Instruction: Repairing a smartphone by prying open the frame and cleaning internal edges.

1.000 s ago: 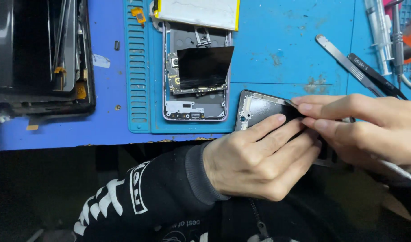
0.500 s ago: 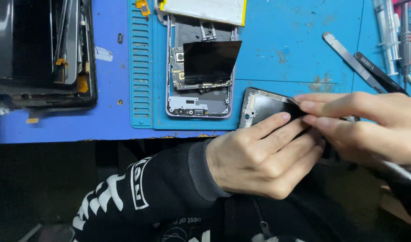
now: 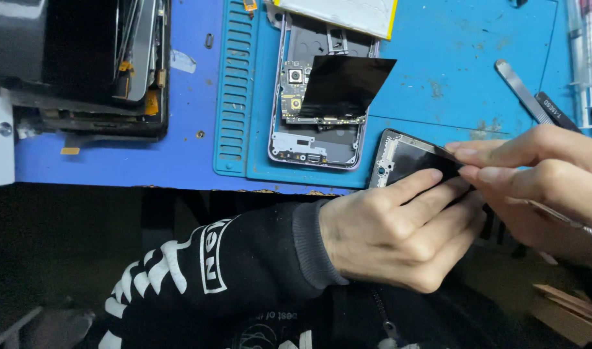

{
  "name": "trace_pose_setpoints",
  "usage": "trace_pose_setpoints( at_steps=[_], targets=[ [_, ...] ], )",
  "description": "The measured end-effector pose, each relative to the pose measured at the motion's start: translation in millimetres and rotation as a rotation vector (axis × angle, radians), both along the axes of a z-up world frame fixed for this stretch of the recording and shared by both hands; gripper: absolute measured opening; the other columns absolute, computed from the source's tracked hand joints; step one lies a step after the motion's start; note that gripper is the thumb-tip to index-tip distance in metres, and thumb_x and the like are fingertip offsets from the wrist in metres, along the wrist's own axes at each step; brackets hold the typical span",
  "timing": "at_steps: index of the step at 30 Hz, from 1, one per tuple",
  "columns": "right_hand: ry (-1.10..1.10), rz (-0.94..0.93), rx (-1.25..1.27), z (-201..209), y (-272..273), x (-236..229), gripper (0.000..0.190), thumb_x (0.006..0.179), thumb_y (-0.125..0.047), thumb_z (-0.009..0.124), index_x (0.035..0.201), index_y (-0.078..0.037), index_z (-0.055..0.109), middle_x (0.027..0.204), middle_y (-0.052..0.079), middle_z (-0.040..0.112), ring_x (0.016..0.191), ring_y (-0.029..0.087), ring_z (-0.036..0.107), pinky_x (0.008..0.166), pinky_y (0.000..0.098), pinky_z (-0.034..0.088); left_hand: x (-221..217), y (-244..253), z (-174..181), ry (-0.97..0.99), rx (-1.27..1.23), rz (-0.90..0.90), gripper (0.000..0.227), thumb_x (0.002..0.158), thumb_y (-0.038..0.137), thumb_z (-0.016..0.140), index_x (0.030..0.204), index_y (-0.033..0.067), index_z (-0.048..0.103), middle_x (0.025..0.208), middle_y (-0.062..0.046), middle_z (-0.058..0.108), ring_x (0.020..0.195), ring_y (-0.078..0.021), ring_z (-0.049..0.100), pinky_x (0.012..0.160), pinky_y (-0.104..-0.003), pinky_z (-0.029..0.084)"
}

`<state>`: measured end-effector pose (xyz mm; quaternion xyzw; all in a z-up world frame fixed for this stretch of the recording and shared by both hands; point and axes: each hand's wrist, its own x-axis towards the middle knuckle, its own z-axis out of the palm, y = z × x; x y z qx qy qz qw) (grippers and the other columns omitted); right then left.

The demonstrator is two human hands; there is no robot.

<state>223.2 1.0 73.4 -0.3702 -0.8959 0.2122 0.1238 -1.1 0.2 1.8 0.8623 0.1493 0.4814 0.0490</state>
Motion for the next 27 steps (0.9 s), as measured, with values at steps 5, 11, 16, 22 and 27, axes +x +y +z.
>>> trace_pose_setpoints(
  at_steps=[5,11,16,22,27],
  targets=[
    [-0.051,0.077,-0.027,14,13,-14,0.018,0.085,0.003,0.069,0.102,0.000,0.063,0.104,0.018,0.068,0.110,0.037,0.074,0.090,0.0444,0.063,4,-7,-9,0.082,-0.046,-0.080,0.024,0.094,0.019,0.063,0.104,0.0003,0.075,0.107,-0.017,0.073,0.102,-0.0293,0.071,0.100,-0.041,0.057],
    [0.072,-0.094,-0.009,1,5,-5,0.017,0.088,0.004,0.072,0.100,0.000,0.060,0.103,0.016,0.064,0.109,0.034,0.073,0.103,0.0509,0.062,3,-6,-8,-0.047,0.025,0.003,0.035,0.082,0.020,0.061,0.104,-0.0027,0.074,0.107,-0.013,0.073,0.101,-0.0234,0.069,0.097,-0.034,0.056],
    [-0.078,0.123,-0.016,7,10,-10,0.022,0.081,0.005,0.069,0.103,0.003,0.063,0.103,0.019,0.067,0.111,0.038,0.072,0.092,0.0475,0.063,1,-3,-1,-0.030,0.010,0.023,0.032,0.080,0.020,0.061,0.099,-0.0026,0.075,0.098,-0.013,0.072,0.096,-0.0236,0.070,0.095,-0.035,0.057],
    [-0.041,0.089,-0.070,13,21,-26,0.016,0.087,0.006,0.065,0.102,0.004,0.061,0.104,0.020,0.065,0.114,0.040,0.072,0.100,0.0488,0.061,2,-6,-3,-0.050,0.001,0.027,0.024,0.079,0.019,0.062,0.090,0.0001,0.072,0.091,-0.009,0.069,0.094,-0.0238,0.069,0.093,-0.037,0.057],
    [-0.113,0.262,0.004,9,37,-19,0.020,0.083,-0.004,0.068,0.099,0.004,0.059,0.106,0.025,0.066,0.114,0.043,0.070,0.097,0.0492,0.060,2,-6,-6,-0.056,-0.010,-0.005,0.022,0.082,0.018,0.062,0.089,-0.0002,0.071,0.091,-0.009,0.069,0.092,-0.0234,0.069,0.089,-0.037,0.058]
  ],
)
